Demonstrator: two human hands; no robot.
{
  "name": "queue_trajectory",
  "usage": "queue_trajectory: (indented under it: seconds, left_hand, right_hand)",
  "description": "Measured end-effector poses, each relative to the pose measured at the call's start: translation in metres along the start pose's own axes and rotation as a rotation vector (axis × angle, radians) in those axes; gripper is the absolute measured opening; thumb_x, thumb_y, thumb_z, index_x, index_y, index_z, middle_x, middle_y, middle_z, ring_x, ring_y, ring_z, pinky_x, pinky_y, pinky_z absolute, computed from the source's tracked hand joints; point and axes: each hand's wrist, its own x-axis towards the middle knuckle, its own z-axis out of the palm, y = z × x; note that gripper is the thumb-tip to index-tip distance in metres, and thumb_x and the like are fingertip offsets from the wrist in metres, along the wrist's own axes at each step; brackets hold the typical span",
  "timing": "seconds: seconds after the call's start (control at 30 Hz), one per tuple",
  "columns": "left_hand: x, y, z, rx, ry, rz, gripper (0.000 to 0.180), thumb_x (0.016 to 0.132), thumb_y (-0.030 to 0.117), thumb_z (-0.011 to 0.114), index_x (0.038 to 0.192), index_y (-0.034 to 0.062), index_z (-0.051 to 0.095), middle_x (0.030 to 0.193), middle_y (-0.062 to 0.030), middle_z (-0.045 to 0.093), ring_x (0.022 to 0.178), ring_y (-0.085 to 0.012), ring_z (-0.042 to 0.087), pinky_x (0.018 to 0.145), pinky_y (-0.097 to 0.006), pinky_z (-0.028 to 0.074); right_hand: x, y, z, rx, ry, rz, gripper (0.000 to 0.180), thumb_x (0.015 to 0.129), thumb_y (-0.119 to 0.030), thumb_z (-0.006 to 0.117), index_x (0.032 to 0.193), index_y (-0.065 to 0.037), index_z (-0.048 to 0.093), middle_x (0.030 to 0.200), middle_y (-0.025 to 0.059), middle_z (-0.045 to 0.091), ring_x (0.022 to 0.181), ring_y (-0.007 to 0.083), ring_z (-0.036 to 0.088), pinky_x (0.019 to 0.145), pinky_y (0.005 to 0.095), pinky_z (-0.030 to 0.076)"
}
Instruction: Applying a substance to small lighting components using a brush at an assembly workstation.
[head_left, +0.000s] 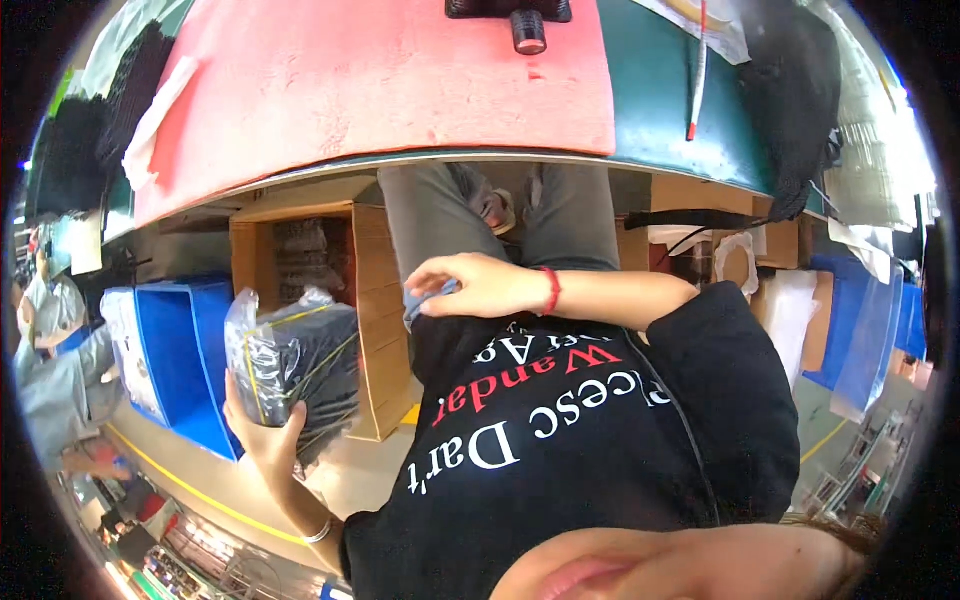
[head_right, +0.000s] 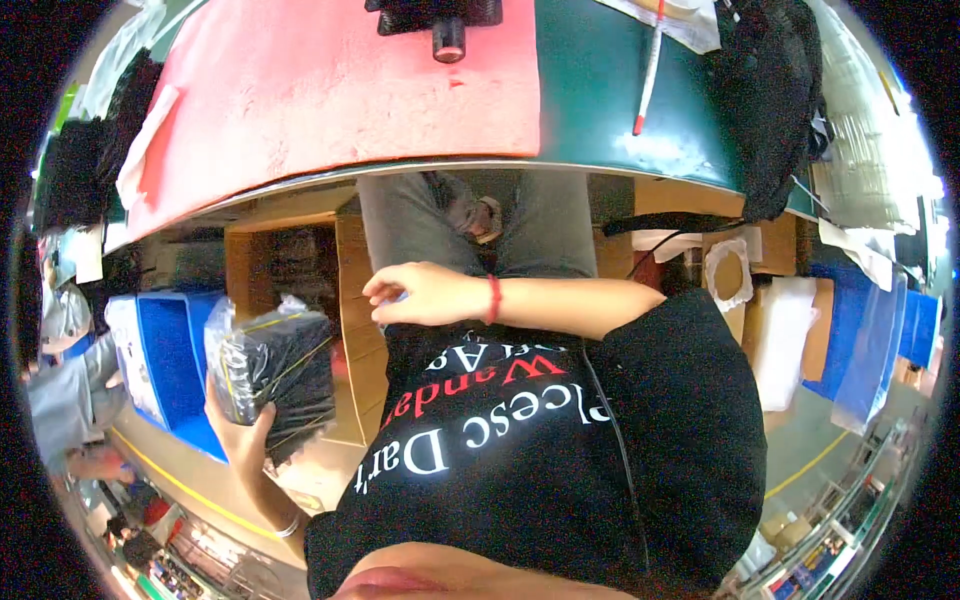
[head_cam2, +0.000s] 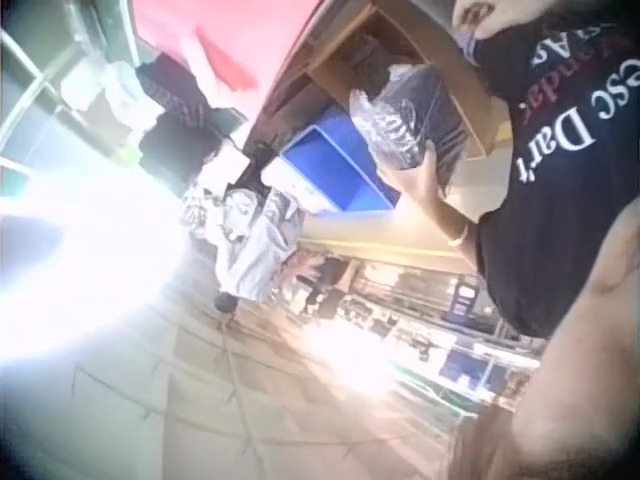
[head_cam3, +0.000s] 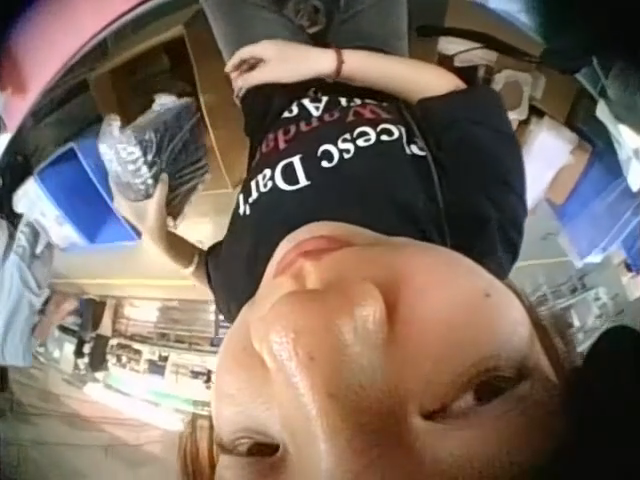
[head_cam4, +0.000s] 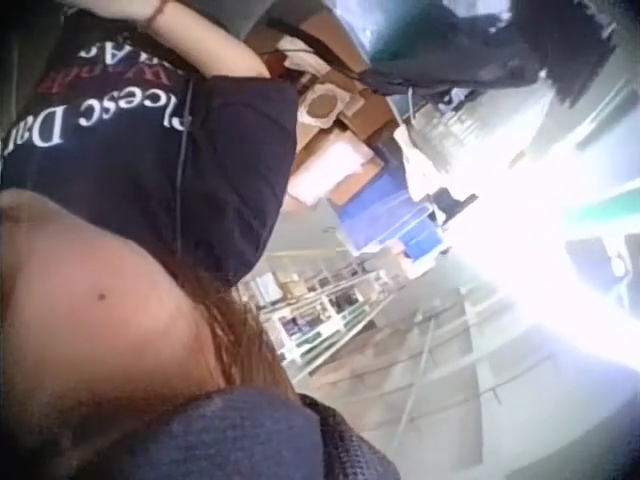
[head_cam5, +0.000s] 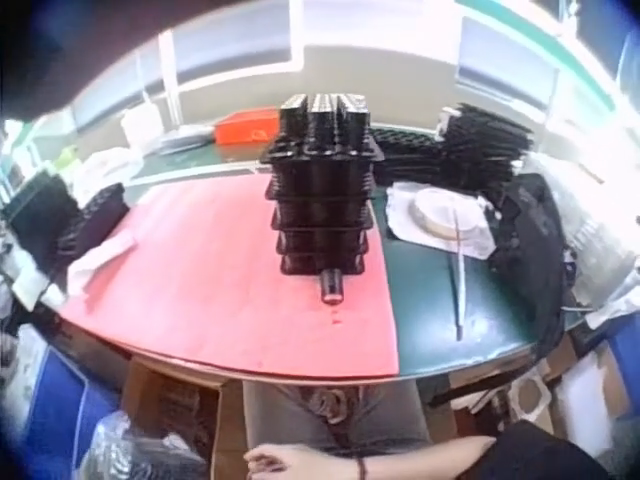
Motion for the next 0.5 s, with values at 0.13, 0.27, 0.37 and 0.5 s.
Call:
queue_trajectory:
  seconds: [0.13, 0.27, 0.37, 0.5]
  left_hand:
    - [0.011, -0.063, 0.043, 0.295, 0.088, -0.266, 0.095, 0.052, 0.025, 0.077, 0.135, 0.0132, 0.032, 0.121, -0.0237, 0.041, 0.113, -0.0384, 0.04, 0.096, -0.046, 0.033]
    - [0.022, -0.119, 0.075, 0.318, 0.087, -0.422, 0.097, 0.052, 0.03, 0.077, 0.136, 0.014, 0.031, 0.121, -0.0232, 0.044, 0.113, -0.0393, 0.042, 0.096, -0.047, 0.034]
    - [0.027, -0.155, 0.097, 0.336, 0.059, -0.463, 0.097, 0.052, 0.033, 0.077, 0.136, 0.0149, 0.03, 0.122, -0.0229, 0.045, 0.114, -0.0391, 0.042, 0.096, -0.048, 0.034]
    - [0.031, -0.183, 0.123, 0.267, 0.012, -0.436, 0.096, 0.052, 0.033, 0.077, 0.135, 0.016, 0.032, 0.124, -0.0229, 0.044, 0.114, -0.0387, 0.042, 0.096, -0.05, 0.034]
  right_hand:
    - [-0.022, -0.029, -0.021, -0.249, 0.186, -0.232, 0.033, 0.082, -0.019, 0.059, 0.11, -0.002, 0.054, 0.105, 0.0114, 0.061, 0.099, 0.0209, 0.059, 0.087, 0.0319, 0.044]
    - [-0.035, -0.07, -0.034, -0.331, 0.301, -0.482, 0.022, 0.078, -0.02, 0.061, 0.093, -0.004, 0.06, 0.081, 0.0081, 0.063, 0.077, 0.0235, 0.062, 0.07, 0.033, 0.048]
    - [-0.042, -0.098, -0.046, -0.644, 0.415, -0.741, 0.014, 0.076, -0.014, 0.063, 0.087, -0.006, 0.063, 0.076, 0.005, 0.062, 0.069, 0.0203, 0.061, 0.062, 0.0308, 0.049]
    - [-0.053, -0.134, -0.092, -1.22, 0.663, -0.896, 0.022, 0.064, 0.001, 0.061, 0.085, -0.005, 0.065, 0.075, 0.007, 0.062, 0.064, 0.0208, 0.06, 0.057, 0.0307, 0.049]
